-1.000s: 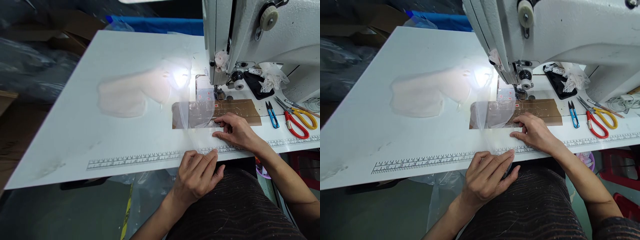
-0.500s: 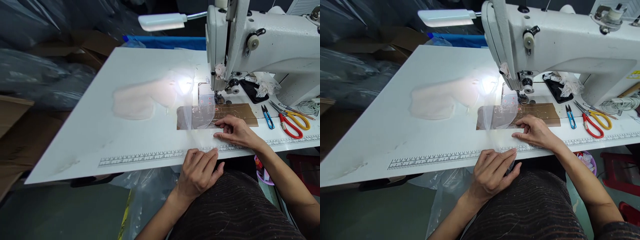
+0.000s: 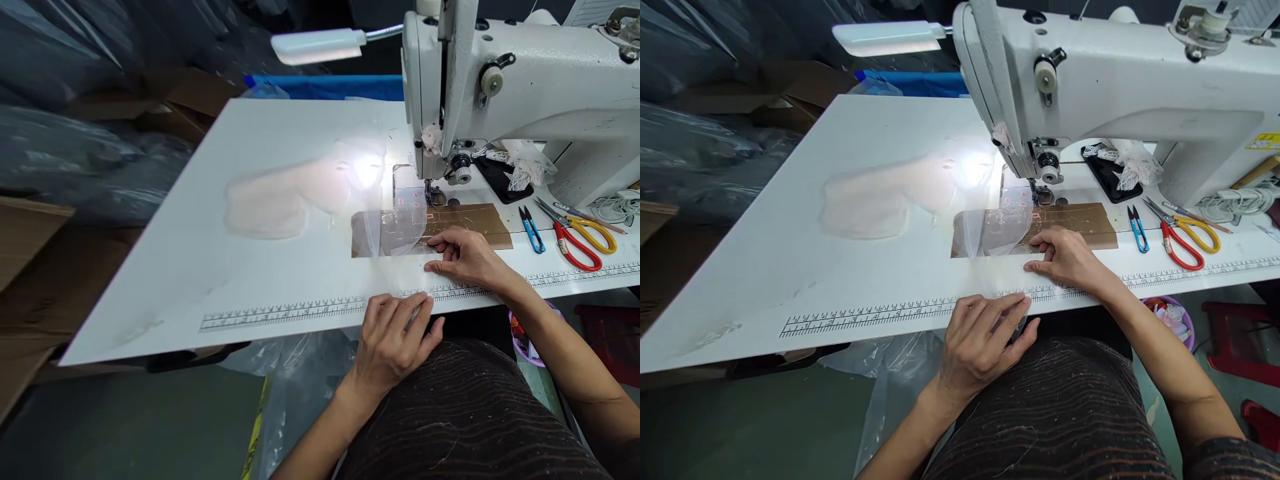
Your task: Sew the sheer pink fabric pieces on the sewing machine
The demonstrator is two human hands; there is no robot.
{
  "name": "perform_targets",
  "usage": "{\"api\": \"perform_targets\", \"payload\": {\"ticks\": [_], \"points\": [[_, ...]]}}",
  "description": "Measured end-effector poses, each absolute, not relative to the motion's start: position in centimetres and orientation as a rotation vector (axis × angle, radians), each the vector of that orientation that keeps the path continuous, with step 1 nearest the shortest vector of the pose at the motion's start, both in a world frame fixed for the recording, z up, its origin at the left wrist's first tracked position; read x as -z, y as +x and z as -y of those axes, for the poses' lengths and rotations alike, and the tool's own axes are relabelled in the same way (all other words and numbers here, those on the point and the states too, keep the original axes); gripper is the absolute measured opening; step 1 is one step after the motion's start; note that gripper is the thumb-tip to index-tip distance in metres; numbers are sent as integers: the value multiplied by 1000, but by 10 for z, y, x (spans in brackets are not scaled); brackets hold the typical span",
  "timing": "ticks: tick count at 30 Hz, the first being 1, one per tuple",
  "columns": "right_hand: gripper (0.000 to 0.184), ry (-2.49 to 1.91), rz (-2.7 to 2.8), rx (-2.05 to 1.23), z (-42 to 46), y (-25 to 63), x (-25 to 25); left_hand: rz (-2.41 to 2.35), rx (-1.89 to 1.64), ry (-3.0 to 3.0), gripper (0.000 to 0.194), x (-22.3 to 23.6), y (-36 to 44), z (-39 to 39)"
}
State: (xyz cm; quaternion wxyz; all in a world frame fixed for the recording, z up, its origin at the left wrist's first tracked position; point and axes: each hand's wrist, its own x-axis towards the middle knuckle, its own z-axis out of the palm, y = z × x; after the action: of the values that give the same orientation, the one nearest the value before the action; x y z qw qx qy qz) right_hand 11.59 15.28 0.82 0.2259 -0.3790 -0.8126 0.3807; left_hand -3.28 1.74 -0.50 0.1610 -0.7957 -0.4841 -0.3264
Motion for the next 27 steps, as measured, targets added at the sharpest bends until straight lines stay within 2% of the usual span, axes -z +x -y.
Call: {"api": "perform_targets", "payload": {"ticks": [27], "points": [[27, -1062, 2239, -1053, -152, 115, -7, 1427, 900, -2303, 12, -1, -30, -17]]}}
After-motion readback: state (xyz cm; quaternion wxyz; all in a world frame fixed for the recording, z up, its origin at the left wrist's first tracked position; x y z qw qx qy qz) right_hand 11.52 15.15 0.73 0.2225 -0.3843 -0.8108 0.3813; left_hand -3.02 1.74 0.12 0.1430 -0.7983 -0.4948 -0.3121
